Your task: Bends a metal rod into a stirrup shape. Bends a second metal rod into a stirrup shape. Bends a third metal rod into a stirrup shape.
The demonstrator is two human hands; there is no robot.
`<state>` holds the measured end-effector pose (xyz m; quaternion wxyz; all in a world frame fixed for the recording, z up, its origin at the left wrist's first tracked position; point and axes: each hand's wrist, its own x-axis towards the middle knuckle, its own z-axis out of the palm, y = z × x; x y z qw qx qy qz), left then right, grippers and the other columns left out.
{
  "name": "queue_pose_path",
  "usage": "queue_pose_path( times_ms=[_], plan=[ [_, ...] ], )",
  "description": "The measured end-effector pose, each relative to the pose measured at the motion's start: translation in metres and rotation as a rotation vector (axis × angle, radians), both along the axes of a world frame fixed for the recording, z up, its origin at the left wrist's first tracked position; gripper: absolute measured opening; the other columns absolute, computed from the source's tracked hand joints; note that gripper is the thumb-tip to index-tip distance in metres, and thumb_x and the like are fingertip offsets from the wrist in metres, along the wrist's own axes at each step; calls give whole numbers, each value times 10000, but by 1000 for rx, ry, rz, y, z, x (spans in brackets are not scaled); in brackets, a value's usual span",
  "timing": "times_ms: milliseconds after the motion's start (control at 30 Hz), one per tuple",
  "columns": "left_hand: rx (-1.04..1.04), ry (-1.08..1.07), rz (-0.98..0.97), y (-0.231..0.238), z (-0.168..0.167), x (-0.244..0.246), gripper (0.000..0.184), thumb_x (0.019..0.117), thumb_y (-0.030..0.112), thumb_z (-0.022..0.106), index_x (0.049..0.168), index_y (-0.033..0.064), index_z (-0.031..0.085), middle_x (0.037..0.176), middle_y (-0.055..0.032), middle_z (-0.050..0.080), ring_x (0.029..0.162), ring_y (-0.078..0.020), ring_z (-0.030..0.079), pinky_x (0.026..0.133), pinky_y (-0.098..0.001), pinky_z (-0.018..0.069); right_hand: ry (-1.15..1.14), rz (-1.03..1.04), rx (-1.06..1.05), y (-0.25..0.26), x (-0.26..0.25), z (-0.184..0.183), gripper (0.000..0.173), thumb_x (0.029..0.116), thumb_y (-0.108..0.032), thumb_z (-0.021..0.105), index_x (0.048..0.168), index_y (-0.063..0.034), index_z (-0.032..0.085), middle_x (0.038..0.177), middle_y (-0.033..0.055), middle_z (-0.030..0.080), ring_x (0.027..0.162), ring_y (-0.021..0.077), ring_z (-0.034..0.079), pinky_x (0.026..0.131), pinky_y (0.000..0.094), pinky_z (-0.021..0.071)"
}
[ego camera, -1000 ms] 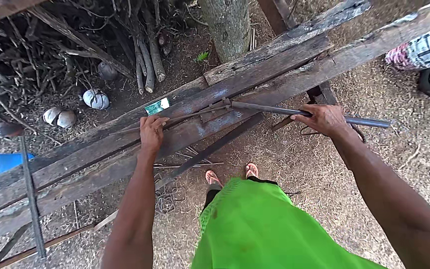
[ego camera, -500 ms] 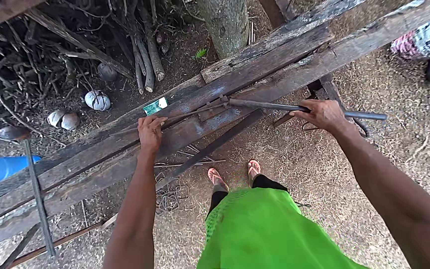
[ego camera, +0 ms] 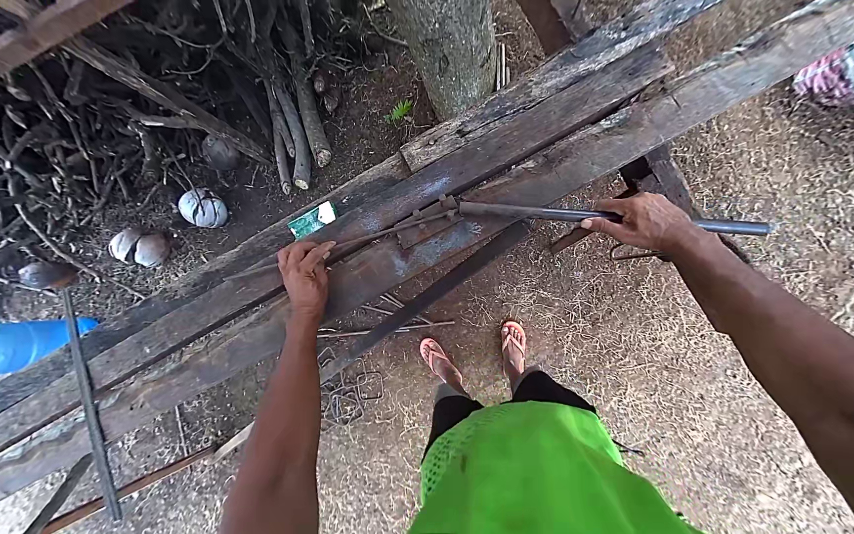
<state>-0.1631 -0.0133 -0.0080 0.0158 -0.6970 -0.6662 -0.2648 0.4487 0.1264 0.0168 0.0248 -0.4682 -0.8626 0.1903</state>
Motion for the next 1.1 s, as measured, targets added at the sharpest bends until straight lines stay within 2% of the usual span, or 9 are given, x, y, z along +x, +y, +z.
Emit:
queue_pose_path(
  times_ms=[167,233,333,467,600,767,867,967,1100],
  plan=[
    [-1,11,10,-2,-1,1,329,1059,96,477,1227,178,748,1226,-109,662,1239,-341,537,1090,-504,390,28,-43,192,-5,-2,-2,631,1000,-648,469,973,-60,696,840,169,713,700,393,694,581,607,503],
    [5,8,12,-1,-2,1,337,1059,93,465,1217,175,752,1215,-109,664,1235,-335,538,1089,-491,389,42,-40,215,-5,-1,-2,609,1002,-624,495,999,-53,707,887,175,727,725,400,705,598,616,513],
    [3,12,14,-1,-3,1,335,1063,103,463,1218,176,751,1212,-103,668,1239,-327,539,1096,-480,386,21,-22,86,-3,-3,6,553,1008,-594,524,966,-67,689,746,161,670,682,385,677,594,609,502],
    [-13,7,42,-1,-1,3,310,1066,114,481,1204,157,756,1203,-116,675,1246,-337,546,1103,-494,396,-33,-16,25,-9,-6,5,664,1001,-710,364,866,-109,614,583,85,543,567,316,614,512,537,458],
    [21,-24,51,7,-3,1,289,1062,104,505,1166,140,773,1142,-135,689,1193,-331,560,1091,-458,385,-128,-120,66,-25,-14,7,709,1005,-718,345,996,-85,664,678,178,636,664,429,676,545,604,485],
    [-14,-2,19,4,-7,-4,316,1066,136,478,1216,182,752,1217,-109,663,1236,-316,545,1101,-470,385,-201,-249,64,-41,-26,22,704,987,-737,380,981,-98,675,707,195,652,708,452,681,573,619,476],
    [9,-27,3,8,-6,-6,310,1064,137,479,1185,160,763,1186,-120,666,1199,-323,551,1089,-472,379,-231,-331,28,-59,-36,28,696,984,-734,400,1000,-94,675,746,217,663,753,470,682,609,635,482],
    [16,-56,-15,11,-5,-7,304,1063,146,486,1176,151,768,1186,-134,668,1190,-335,554,1086,-495,371,-213,-468,2,-101,-57,26,649,1004,-689,429,1049,-91,673,781,233,675,782,489,684,632,665,491],
    [7,-56,-17,10,-4,-6,314,1066,163,476,1189,168,765,1206,-158,663,1196,-372,557,1074,-547,384,-160,-716,96,-182,-107,7,623,1008,-688,417,972,-112,652,681,181,626,653,440,657,528,619,476]
  ],
)
